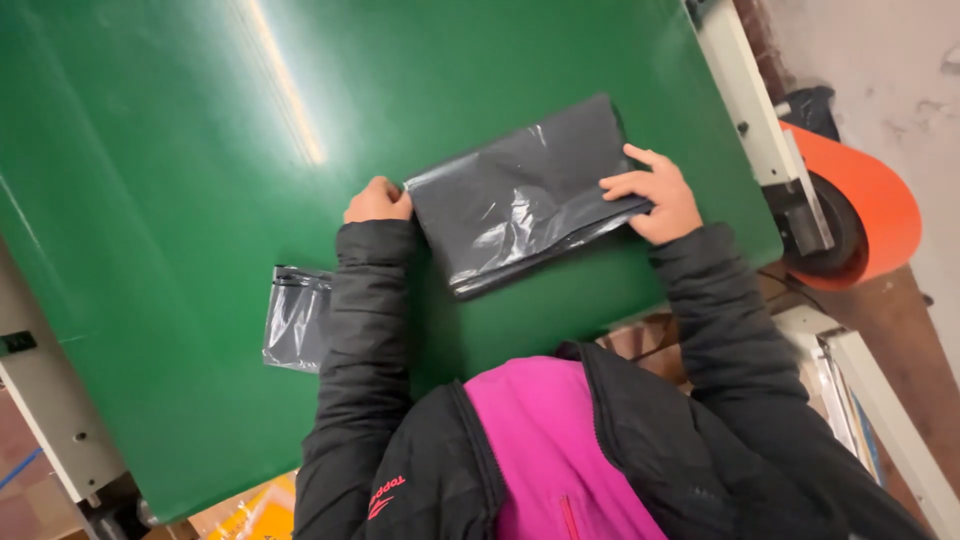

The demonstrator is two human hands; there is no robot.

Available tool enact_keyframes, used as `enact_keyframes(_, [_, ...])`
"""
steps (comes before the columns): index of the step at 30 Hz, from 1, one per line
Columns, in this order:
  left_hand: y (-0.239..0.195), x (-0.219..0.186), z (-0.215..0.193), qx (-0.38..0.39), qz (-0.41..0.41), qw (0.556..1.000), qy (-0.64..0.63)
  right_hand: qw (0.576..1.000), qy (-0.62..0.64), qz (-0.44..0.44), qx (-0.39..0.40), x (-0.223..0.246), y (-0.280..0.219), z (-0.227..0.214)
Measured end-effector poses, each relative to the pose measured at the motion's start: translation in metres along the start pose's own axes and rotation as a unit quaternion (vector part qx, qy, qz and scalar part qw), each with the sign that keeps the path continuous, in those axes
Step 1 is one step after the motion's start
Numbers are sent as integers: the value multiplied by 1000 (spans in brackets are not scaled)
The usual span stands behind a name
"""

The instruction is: Folding plastic bags and sealing them inside labeled plastic wrappers using a heat sealer.

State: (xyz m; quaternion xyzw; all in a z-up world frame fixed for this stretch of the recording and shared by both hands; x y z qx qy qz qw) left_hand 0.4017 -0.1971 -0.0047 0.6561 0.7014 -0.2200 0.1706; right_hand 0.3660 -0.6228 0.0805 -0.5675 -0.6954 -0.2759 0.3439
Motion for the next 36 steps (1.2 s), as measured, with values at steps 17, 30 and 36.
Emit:
enact_keyframes(17, [-57, -147, 76, -57, 258, 949, 169, 980, -184, -59, -42, 39, 63, 136])
enact_keyframes(30, [-134, -140, 100, 244, 457, 840, 159, 966, -166, -155, 123, 119, -65, 120])
enact_keyframes(36, [-77, -163, 161, 489, 316, 777, -240, 985, -24, -137, 98, 20, -144, 122])
Point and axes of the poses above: each hand's wrist, its own y-axis towards the middle knuckle, its own z-axis out of the palm, x = y × z, the point moved 8 cm from there along y, towards the middle knuckle, and after that the axes turned 15 degrees about z, right-handed, at the moved point
